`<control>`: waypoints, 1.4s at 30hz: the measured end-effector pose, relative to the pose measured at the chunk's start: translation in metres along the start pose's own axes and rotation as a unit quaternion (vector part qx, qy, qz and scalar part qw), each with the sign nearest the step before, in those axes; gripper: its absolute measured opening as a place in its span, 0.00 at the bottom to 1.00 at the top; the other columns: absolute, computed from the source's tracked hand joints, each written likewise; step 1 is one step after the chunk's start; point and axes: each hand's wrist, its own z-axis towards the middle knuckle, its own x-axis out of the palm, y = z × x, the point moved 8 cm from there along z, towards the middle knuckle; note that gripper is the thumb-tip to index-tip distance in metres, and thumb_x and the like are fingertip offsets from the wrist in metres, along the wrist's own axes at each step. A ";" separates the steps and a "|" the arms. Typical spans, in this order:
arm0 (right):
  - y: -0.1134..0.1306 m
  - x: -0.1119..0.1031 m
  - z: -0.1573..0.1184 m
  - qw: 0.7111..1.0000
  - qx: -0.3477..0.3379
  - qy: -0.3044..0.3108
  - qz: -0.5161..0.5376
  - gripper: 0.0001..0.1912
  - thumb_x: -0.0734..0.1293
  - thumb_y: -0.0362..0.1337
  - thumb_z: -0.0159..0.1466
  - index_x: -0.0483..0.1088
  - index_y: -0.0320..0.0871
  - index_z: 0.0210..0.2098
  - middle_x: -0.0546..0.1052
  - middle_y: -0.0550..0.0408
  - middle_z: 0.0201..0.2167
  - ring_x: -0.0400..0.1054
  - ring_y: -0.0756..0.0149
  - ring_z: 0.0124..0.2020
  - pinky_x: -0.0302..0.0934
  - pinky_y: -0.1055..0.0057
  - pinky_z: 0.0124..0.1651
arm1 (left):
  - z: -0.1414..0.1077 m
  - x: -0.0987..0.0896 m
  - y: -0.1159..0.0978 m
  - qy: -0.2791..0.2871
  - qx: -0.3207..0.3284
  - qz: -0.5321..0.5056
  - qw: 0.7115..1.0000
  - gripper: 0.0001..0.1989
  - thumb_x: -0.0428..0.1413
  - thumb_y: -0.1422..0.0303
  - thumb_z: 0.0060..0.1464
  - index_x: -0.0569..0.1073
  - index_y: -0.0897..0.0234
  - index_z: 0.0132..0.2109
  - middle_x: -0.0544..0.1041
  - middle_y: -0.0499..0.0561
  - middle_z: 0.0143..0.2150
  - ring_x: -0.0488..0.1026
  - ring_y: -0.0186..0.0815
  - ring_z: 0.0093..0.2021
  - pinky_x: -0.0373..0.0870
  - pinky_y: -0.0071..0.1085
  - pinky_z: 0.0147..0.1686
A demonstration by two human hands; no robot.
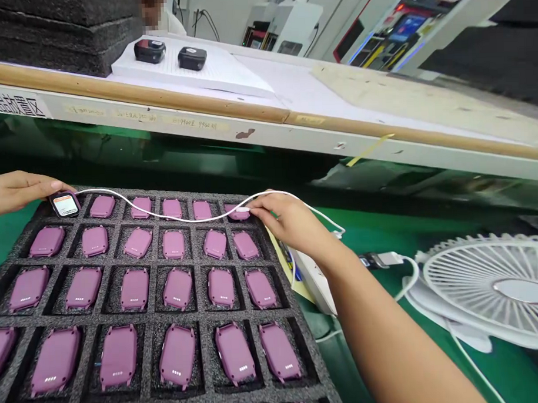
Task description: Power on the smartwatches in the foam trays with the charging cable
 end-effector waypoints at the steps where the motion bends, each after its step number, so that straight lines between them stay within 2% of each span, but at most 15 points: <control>1: -0.001 0.000 0.002 1.000 0.010 0.004 0.008 0.18 0.57 0.45 0.70 0.76 0.44 0.42 0.80 0.48 0.41 0.73 0.55 0.44 0.66 0.60 0.51 | 0.002 0.002 0.001 0.006 0.001 -0.002 1.000 0.51 0.46 0.24 0.40 0.79 0.60 0.53 0.79 0.47 0.55 0.72 0.45 0.56 0.62 0.37 0.64; 3: -0.005 0.003 0.007 0.999 0.021 0.027 0.006 0.18 0.57 0.42 0.70 0.76 0.43 0.43 0.80 0.47 0.43 0.74 0.55 0.45 0.66 0.60 0.51 | 0.005 0.005 0.002 0.019 0.007 0.004 1.000 0.52 0.47 0.24 0.39 0.78 0.61 0.54 0.78 0.48 0.56 0.72 0.45 0.57 0.63 0.35 0.63; 7: -0.017 0.016 0.023 0.993 0.033 0.076 -0.087 0.18 0.57 0.36 0.68 0.78 0.41 0.47 0.80 0.46 0.45 0.73 0.52 0.47 0.65 0.59 0.50 | 0.009 0.010 0.002 0.030 0.005 -0.006 1.000 0.50 0.49 0.26 0.39 0.78 0.60 0.53 0.78 0.48 0.56 0.72 0.45 0.58 0.65 0.33 0.61; 10: -0.020 0.023 0.031 0.990 0.039 0.097 -0.099 0.19 0.58 0.33 0.67 0.79 0.43 0.47 0.80 0.48 0.46 0.73 0.53 0.48 0.66 0.63 0.49 | 0.008 0.012 0.002 0.039 -0.015 -0.042 0.998 0.50 0.52 0.26 0.36 0.79 0.60 0.51 0.79 0.49 0.56 0.72 0.47 0.57 0.68 0.34 0.59; 13: -0.017 0.024 0.035 0.990 0.022 0.103 -0.090 0.17 0.59 0.34 0.66 0.80 0.44 0.43 0.80 0.49 0.43 0.74 0.56 0.45 0.65 0.66 0.47 | 0.005 0.011 -0.001 0.037 -0.031 -0.079 0.996 0.48 0.53 0.26 0.33 0.81 0.61 0.47 0.81 0.52 0.52 0.74 0.49 0.55 0.68 0.37 0.60; 17: -0.012 0.022 0.038 0.991 0.003 0.107 -0.082 0.17 0.59 0.33 0.65 0.80 0.43 0.40 0.81 0.50 0.38 0.73 0.60 0.39 0.65 0.68 0.44 | 0.002 0.010 -0.009 0.031 -0.019 -0.082 0.996 0.41 0.56 0.31 0.38 0.81 0.62 0.43 0.82 0.51 0.48 0.75 0.47 0.52 0.71 0.35 0.56; 21: -0.010 0.018 0.038 0.989 0.042 0.094 -0.104 0.16 0.61 0.33 0.65 0.81 0.46 0.41 0.81 0.52 0.39 0.73 0.59 0.41 0.63 0.69 0.43 | 0.002 0.009 -0.012 0.013 -0.001 -0.057 0.998 0.36 0.54 0.35 0.43 0.80 0.64 0.41 0.83 0.53 0.45 0.76 0.47 0.48 0.72 0.38 0.53; 24: -0.006 0.015 0.036 0.987 0.068 0.086 -0.120 0.16 0.61 0.33 0.66 0.81 0.47 0.43 0.81 0.52 0.41 0.73 0.58 0.44 0.62 0.68 0.42 | 0.002 0.010 -0.010 0.007 0.003 -0.067 0.998 0.36 0.54 0.34 0.41 0.80 0.63 0.39 0.83 0.54 0.43 0.76 0.48 0.46 0.74 0.39 0.51; 27: -0.001 0.012 0.034 0.984 0.093 0.070 -0.135 0.14 0.63 0.33 0.64 0.81 0.46 0.39 0.81 0.51 0.40 0.73 0.55 0.44 0.61 0.65 0.42 | 0.003 0.010 -0.007 -0.003 0.004 -0.081 0.997 0.36 0.56 0.34 0.38 0.80 0.62 0.37 0.82 0.55 0.42 0.76 0.48 0.46 0.74 0.38 0.50; 30: 0.005 0.004 0.030 0.977 0.133 0.026 -0.166 0.14 0.62 0.31 0.65 0.80 0.44 0.33 0.81 0.49 0.39 0.73 0.51 0.44 0.59 0.58 0.48 | 0.003 0.010 -0.006 -0.004 0.013 -0.093 0.996 0.36 0.56 0.33 0.39 0.80 0.62 0.37 0.82 0.55 0.42 0.76 0.49 0.46 0.73 0.40 0.51; 32: 0.011 -0.003 0.029 0.971 0.152 -0.017 -0.184 0.16 0.59 0.31 0.67 0.80 0.44 0.34 0.80 0.47 0.40 0.73 0.50 0.45 0.56 0.50 0.53 | 0.003 0.012 -0.007 0.008 0.020 -0.103 0.994 0.36 0.55 0.34 0.41 0.79 0.62 0.38 0.82 0.55 0.42 0.76 0.48 0.46 0.73 0.39 0.50; 35: 0.025 0.002 0.033 0.986 0.110 -0.026 -0.122 0.13 0.62 0.34 0.67 0.80 0.46 0.38 0.80 0.48 0.42 0.74 0.51 0.44 0.58 0.51 0.53 | 0.001 0.014 -0.008 0.019 0.024 -0.110 0.993 0.35 0.54 0.34 0.43 0.79 0.62 0.39 0.82 0.54 0.43 0.76 0.47 0.46 0.72 0.38 0.49; 37: 0.039 0.016 0.038 0.999 0.039 0.010 -0.030 0.11 0.64 0.35 0.66 0.80 0.46 0.40 0.80 0.49 0.41 0.75 0.55 0.44 0.62 0.59 0.50 | 0.000 0.013 -0.009 0.007 0.025 -0.106 0.994 0.34 0.54 0.35 0.42 0.78 0.62 0.38 0.82 0.54 0.41 0.75 0.45 0.44 0.72 0.37 0.48; 39: 0.052 0.029 0.041 0.998 -0.026 0.043 0.029 0.12 0.64 0.35 0.66 0.81 0.45 0.41 0.81 0.49 0.41 0.75 0.57 0.44 0.65 0.63 0.48 | -0.002 0.013 -0.011 0.002 0.029 -0.104 0.994 0.34 0.53 0.35 0.43 0.77 0.63 0.36 0.81 0.53 0.38 0.75 0.43 0.41 0.72 0.35 0.46; 42: 0.064 0.037 0.044 0.995 -0.079 0.059 0.007 0.15 0.62 0.36 0.67 0.81 0.45 0.44 0.81 0.48 0.40 0.75 0.55 0.42 0.65 0.60 0.49 | -0.003 0.016 -0.013 0.013 0.035 -0.108 0.993 0.32 0.52 0.36 0.45 0.75 0.64 0.35 0.79 0.52 0.35 0.73 0.39 0.37 0.71 0.33 0.42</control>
